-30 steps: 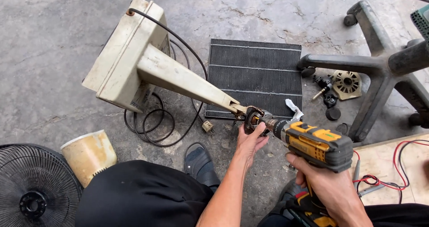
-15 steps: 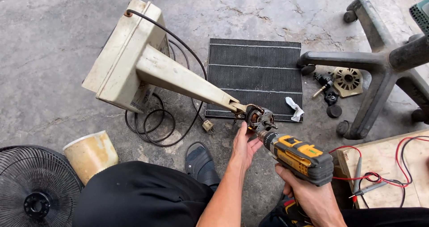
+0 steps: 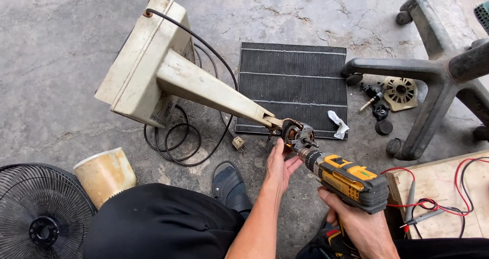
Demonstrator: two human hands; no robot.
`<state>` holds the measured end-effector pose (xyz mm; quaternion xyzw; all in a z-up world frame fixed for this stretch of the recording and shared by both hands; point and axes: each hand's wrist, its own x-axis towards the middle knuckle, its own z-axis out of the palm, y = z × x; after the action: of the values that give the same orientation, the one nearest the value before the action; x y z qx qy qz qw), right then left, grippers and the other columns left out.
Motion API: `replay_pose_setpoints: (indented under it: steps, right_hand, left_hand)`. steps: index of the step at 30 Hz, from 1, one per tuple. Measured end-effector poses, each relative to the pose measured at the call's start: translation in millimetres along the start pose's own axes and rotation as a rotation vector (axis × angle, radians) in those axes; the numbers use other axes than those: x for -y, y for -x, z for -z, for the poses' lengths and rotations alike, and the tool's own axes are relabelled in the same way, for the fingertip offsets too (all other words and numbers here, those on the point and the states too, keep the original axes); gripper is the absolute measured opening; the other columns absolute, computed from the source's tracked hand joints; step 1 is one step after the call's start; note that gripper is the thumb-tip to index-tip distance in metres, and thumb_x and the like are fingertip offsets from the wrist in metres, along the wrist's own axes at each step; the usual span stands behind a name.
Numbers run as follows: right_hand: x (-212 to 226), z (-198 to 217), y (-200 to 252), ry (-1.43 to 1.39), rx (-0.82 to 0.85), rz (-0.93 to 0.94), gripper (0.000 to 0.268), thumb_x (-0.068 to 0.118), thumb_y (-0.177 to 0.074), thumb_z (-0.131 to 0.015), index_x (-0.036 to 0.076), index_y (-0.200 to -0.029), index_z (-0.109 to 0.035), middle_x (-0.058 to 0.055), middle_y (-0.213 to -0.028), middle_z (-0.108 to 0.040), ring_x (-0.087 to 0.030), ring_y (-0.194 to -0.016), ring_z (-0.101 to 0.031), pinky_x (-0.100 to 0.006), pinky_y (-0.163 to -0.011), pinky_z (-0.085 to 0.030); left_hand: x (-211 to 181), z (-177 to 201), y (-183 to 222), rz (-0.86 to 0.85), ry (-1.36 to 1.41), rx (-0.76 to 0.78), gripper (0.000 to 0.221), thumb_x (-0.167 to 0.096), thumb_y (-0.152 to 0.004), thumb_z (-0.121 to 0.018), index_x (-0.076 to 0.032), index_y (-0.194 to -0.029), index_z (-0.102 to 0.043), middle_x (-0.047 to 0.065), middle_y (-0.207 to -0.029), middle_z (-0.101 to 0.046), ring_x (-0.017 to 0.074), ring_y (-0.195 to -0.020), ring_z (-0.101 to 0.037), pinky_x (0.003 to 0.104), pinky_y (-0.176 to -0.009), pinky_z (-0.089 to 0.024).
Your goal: Disassembling, cleaning, and reassembling a fan motor using a power drill and a cloth.
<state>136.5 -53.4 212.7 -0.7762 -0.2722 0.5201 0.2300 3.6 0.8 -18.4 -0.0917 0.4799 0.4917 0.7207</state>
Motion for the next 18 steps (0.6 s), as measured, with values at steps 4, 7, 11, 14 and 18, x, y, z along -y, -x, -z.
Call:
replay_pose_setpoints:
  steps: [4,7,11,14,18]
  right_hand:
    - [2.9,-0.4,2.0,0.001,-0.001,-0.001,0.018,-0.004,-0.093,-0.084,-0.016,-0.105,-0.087,-0.025,-0.065,-0.068,-0.030,-0.053,-0.057,-0.039,-0.048,-0.043]
    - [-2.4,1.0,0.0,-0.005,0.004,0.001,0.017,-0.004,-0.093,-0.084,-0.016,-0.105,-0.087,-0.024,-0.065,-0.067,-0.030,-0.052,-0.056,-0.040,-0.047,-0.042]
    - [0.5,0.1,-0.3,0.002,0.006,-0.020,0.019,-0.002,-0.094,-0.084,-0.016,-0.107,-0.086,-0.025,-0.065,-0.066,-0.030,-0.053,-0.057,-0.040,-0.049,-0.043]
    - [-3.2,0.7,-2.8,0.022,0.017,-0.003,0.020,-0.002,-0.094,-0.084,-0.015,-0.108,-0.086,-0.024,-0.064,-0.067,-0.030,-0.052,-0.057,-0.039,-0.048,-0.043]
    - [-5.7,-0.2,-5.2,0.020,0.060,0.084,0.020,-0.007,-0.091,-0.083,-0.014,-0.110,-0.085,-0.022,-0.078,-0.077,-0.027,-0.052,-0.058,-0.039,-0.046,-0.047]
  left_hand:
    - [-2.5,-3.1,4.2,0.007,-0.041,-0.021,0.087,-0.056,-0.103,-0.060,-0.007,-0.171,-0.037,0.033,-0.169,-0.043,0.0473,-0.136,-0.067,0.049,-0.111,-0.064]
    - [-4.9,-5.5,7.7,0.000,-0.083,-0.039,0.085,-0.056,-0.103,-0.058,-0.008,-0.170,-0.039,0.029,-0.163,-0.052,0.0427,-0.134,-0.069,0.049,-0.110,-0.064]
    - [-10.7,-10.5,12.9,0.002,-0.122,-0.109,0.078,-0.052,-0.103,-0.061,-0.008,-0.167,-0.049,0.025,-0.154,-0.062,0.0344,-0.128,-0.071,0.044,-0.104,-0.067]
    - [-8.4,-7.4,9.9,-0.076,-0.167,-0.100,0.071,-0.046,-0.104,-0.060,-0.015,-0.167,-0.049,0.018,-0.172,-0.048,0.0399,-0.143,-0.063,0.052,-0.117,-0.060]
    - [-12.5,-8.4,4.5,-0.075,-0.084,-0.132,0.067,-0.036,-0.103,-0.066,-0.007,-0.163,-0.055,0.021,-0.165,-0.058,0.0365,-0.144,-0.064,0.049,-0.120,-0.058]
